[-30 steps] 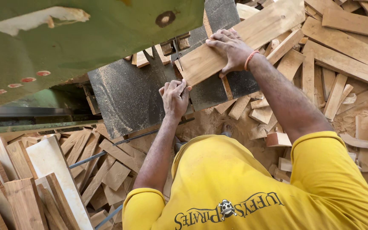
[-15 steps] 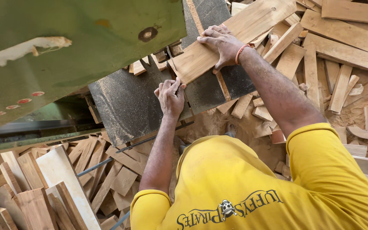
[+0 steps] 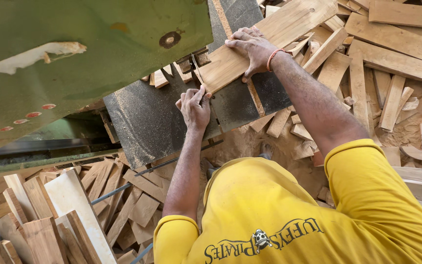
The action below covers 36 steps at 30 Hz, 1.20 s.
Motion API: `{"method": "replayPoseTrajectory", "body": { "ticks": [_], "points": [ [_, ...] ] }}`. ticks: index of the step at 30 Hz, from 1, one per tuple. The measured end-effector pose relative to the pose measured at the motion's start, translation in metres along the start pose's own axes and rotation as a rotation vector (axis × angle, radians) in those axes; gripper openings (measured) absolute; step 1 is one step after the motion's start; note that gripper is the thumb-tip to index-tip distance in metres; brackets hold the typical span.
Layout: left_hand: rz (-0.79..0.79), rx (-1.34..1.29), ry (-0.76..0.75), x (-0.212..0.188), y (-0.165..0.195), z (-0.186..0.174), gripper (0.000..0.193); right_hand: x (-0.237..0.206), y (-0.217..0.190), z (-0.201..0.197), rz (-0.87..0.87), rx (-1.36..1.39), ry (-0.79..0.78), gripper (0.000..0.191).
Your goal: The person cuts curved shapes from wooden boards on a bandsaw, guiding each board by hand through the blade and turning the wood to follow a curved line. They set cut pieces aside, pick up new boards from the scrap-covered floor, and repeat the cutting cycle.
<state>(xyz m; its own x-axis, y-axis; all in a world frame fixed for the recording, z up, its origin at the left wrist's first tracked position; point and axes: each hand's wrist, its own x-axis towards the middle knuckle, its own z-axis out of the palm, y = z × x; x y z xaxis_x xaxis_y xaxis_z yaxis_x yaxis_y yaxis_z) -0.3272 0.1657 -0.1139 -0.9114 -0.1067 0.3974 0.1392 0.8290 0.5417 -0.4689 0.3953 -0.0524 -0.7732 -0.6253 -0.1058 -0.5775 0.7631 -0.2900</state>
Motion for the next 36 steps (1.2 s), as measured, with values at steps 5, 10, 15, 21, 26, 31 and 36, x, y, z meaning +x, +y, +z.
{"method": "replayPoseTrajectory", "body": {
  "ticks": [5,10,15,21,26,31,36],
  "points": [
    [-0.084,0.032,0.061,0.005,0.004,0.001,0.036,0.002,0.0,-0.004,-0.014,-0.005,0.037,0.134],
    [-0.11,0.053,0.135,0.0,0.004,0.004,0.036,0.01,-0.002,-0.007,0.045,-0.107,-0.005,0.138],
    [-0.014,-0.068,0.162,-0.051,0.011,-0.003,0.037,0.013,-0.002,-0.017,0.069,-0.122,-0.003,0.14],
    [0.131,-0.192,0.092,-0.116,0.024,-0.012,0.028,0.01,-0.006,-0.013,0.193,-0.077,0.039,0.139],
    [0.225,-0.345,-0.093,-0.13,0.017,-0.03,0.025,-0.009,-0.012,0.002,0.352,-0.052,0.18,0.136],
    [0.262,-0.499,-0.31,-0.125,0.014,-0.056,0.03,-0.079,-0.052,0.05,0.317,-0.127,0.296,0.128],
    [0.476,-0.449,-0.308,-0.092,0.03,-0.037,0.074,-0.122,-0.121,0.108,0.481,-0.199,0.375,0.095]
  ]
}}
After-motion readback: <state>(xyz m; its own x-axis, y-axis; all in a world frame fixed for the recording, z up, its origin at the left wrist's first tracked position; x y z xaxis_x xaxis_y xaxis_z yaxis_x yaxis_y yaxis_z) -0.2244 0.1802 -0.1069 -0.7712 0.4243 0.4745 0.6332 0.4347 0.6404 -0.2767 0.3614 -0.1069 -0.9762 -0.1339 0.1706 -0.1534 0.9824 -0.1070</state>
